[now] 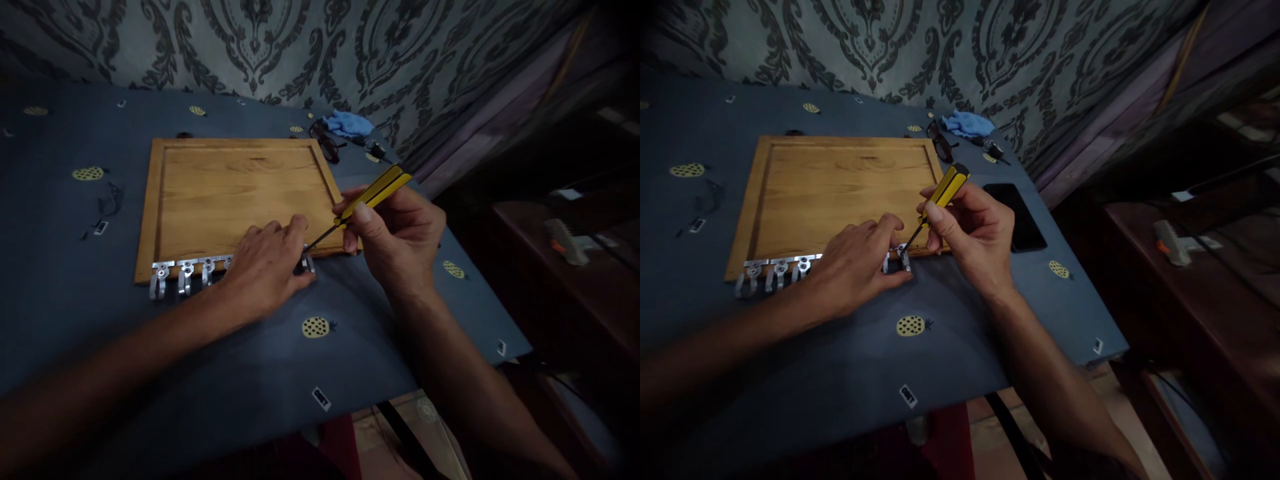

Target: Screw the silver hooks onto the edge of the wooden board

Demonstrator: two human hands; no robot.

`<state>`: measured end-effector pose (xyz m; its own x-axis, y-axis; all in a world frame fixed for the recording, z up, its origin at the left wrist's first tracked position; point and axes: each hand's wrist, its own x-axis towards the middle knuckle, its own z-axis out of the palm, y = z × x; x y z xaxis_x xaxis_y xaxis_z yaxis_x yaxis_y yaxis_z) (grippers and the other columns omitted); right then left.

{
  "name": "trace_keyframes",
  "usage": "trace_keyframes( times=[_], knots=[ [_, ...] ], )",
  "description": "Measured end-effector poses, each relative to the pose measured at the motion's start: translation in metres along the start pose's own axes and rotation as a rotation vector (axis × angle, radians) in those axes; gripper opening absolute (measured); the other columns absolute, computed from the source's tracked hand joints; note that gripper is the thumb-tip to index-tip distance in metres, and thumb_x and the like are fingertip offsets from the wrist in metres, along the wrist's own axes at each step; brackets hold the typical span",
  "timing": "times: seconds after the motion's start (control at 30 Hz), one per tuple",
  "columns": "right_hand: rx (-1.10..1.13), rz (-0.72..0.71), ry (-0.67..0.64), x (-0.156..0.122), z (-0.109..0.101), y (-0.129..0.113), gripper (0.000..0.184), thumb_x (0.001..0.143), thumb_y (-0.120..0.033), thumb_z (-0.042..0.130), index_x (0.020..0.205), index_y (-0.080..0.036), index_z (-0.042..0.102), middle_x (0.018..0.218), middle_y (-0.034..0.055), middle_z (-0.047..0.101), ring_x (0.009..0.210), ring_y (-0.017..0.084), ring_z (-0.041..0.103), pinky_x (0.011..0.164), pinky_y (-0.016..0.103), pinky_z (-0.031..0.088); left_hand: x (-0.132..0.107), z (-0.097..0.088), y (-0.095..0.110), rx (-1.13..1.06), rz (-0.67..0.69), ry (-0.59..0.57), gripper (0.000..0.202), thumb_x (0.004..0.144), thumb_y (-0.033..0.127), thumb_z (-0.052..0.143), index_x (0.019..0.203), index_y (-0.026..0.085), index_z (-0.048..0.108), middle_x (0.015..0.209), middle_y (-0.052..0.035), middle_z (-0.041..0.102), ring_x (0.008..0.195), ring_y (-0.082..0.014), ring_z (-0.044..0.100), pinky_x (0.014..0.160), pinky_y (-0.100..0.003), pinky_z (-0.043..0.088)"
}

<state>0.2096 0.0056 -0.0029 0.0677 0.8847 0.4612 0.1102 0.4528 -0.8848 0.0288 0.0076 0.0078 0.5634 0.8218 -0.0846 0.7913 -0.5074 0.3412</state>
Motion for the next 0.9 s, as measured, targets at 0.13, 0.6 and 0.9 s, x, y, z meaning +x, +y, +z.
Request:
trace_keyframes(
  times=[0.13,0.6,0.9],
  knots=[
    [0.006,0.006,-0.009,0.0,0.001,-0.001,0.023,0.081,-0.047,0.084,0.093,-0.027,0.08,0.08,-0.0022,0.076,0.044,0.006,0.057,0.04,0.021,0.048,0.0,0.001,-0.001,0.0,0.007,0.012,0.051,0.092,0.04,0.07,0.13,0.016,0.046,0.125,-0.0133,0.07,0.118,-0.0339,0.065,0.097,-0.047,0.051],
    [0.03,0.046,-0.147,0.003,-0.007,-0.007,0.031,0.083,-0.039,0.084,0.112,-0.031,0.078,0.091,-0.0005,0.078,0.052,0.01,0.063,0.046,0.025,0.055,0.001,0.003,-0.003,-0.032,0.023,0.026,0.059,0.091,0.038,0.071,0.136,0.015,0.041,0.123,-0.0121,0.07,0.119,-0.0339,0.064,0.098,-0.048,0.05],
    [0.007,0.01,-0.071,0.003,0.0,-0.011,0.019,0.073,-0.038,0.091,0.074,-0.025,0.078,0.082,-0.0006,0.078,0.044,0.008,0.054,0.038,0.024,0.051,0.001,0.003,-0.001,-0.033,0.018,0.026,0.053,0.09,0.037,0.071,0.131,0.016,0.044,0.121,-0.0125,0.071,0.115,-0.0325,0.064,0.095,-0.046,0.05]
  ],
)
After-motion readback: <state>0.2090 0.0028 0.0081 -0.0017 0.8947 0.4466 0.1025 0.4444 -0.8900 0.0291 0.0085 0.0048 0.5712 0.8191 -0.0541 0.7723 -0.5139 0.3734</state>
